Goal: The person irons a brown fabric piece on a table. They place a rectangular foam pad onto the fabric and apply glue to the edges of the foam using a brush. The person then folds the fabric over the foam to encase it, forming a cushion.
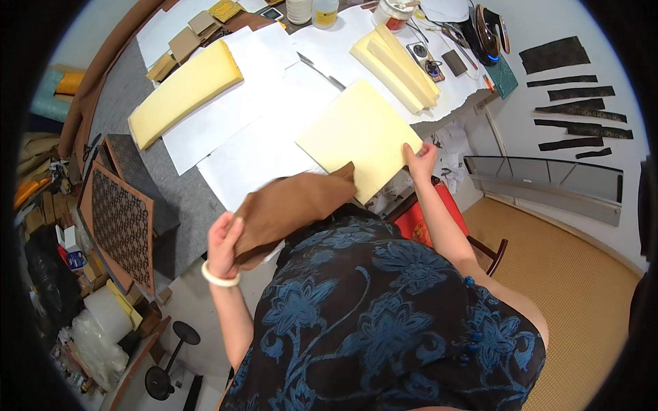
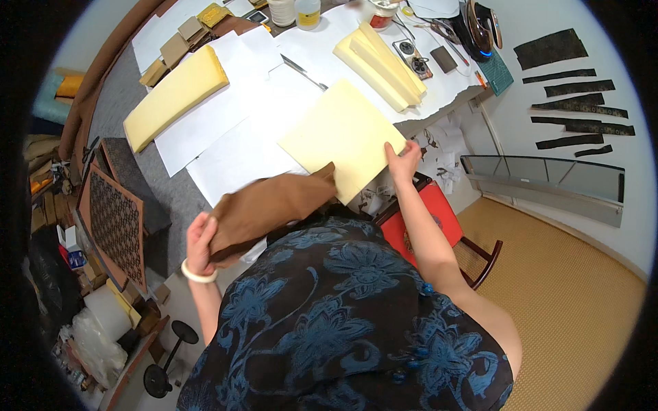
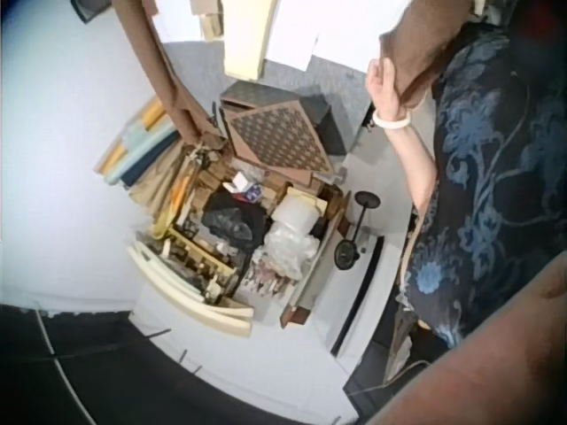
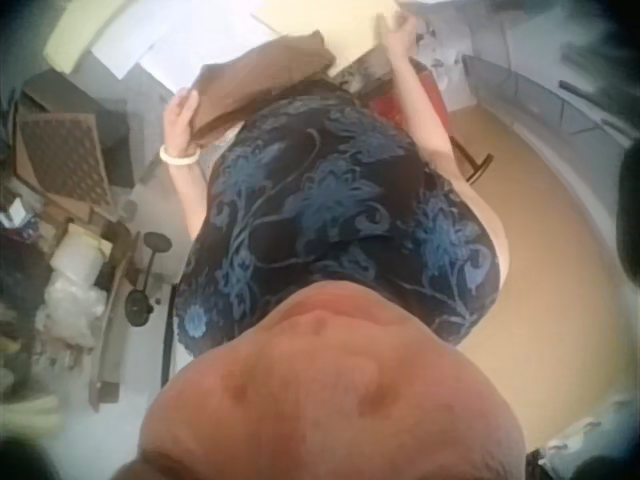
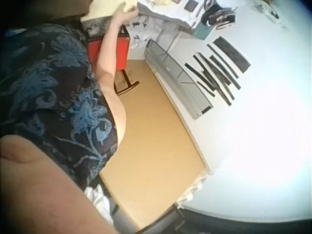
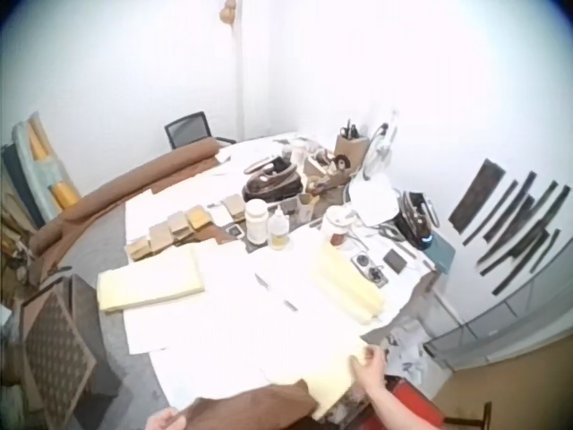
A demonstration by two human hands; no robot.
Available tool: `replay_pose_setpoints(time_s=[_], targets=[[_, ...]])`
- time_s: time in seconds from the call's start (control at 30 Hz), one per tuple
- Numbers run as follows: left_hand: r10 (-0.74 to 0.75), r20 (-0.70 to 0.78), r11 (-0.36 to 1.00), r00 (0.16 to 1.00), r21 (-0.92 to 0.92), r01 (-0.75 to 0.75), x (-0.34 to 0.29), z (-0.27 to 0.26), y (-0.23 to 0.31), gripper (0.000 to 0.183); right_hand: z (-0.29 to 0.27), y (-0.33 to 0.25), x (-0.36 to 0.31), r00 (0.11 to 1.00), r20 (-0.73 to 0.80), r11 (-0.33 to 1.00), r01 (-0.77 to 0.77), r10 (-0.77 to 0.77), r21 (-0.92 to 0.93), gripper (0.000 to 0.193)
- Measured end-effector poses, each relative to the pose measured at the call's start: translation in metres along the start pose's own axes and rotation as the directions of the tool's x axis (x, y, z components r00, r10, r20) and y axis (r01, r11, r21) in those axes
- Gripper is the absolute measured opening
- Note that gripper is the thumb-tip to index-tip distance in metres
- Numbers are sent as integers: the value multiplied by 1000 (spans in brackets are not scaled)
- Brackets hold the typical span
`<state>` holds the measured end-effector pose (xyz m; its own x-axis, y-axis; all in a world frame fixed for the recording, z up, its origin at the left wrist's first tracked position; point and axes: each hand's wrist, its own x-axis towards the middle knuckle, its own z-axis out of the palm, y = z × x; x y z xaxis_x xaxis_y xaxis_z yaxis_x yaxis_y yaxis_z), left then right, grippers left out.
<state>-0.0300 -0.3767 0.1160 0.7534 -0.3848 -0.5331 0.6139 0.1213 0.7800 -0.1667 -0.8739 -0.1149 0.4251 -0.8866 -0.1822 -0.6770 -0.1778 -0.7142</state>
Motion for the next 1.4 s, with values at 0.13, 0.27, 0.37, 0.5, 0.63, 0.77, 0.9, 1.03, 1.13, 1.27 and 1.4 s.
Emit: replay_pose_setpoints(time_s=[0.13, 0.27, 0.37, 0.5, 0.63, 0.77, 0.9, 1.03, 1.13, 1.27, 1.4], targets=[[118, -115, 993, 986, -10, -120, -20, -33, 15, 9, 7, 15, -27, 517, 719, 503, -822, 465, 266, 85], [222, -84, 975, 972, -4, -223, -1, -15, 40, 11, 13, 2, -55, 698, 640, 575, -681, 322, 454, 76], [224, 79, 958, 971, 164, -234, 19, 17, 56, 9, -11, -25, -55, 849, 491, 523, -512, 192, 681, 57], [303, 308, 949, 902, -12, -315, 28, 65, 78, 18, -77, -45, -45, 921, 368, 480, -381, 126, 790, 54], [198, 4, 908, 980, -377, -182, 79, 62, 96, 34, -139, -53, -40, 983, 121, 471, -172, 136, 865, 55], [243, -293, 939, 925, 309, -149, 199, -125, 28, 36, -176, -59, -34, 996, -26, 576, -28, 86, 817, 59], [652, -216, -61, 727, 941, 333, 226, -116, -22, 56, -217, -80, -70, 973, -37, 338, -43, 227, 940, 59], [676, 499, 220, 542, 566, -794, 112, 234, 25, 57, -248, -97, -114, 967, -169, 363, 90, 192, 927, 55], [116, 990, -6, -82, -81, -997, 46, 380, 4, 76, -262, -101, -140, 946, -264, 383, 177, 187, 907, 53], [52, 960, -133, 276, 280, -951, 162, 421, -55, 68, -313, -96, -196, 740, -636, 630, 391, 218, 671, 51], [584, 807, 17, 87, 95, -995, 123, 470, -63, 68, -350, -94, -236, 529, -819, 749, 445, 223, 491, 49]])
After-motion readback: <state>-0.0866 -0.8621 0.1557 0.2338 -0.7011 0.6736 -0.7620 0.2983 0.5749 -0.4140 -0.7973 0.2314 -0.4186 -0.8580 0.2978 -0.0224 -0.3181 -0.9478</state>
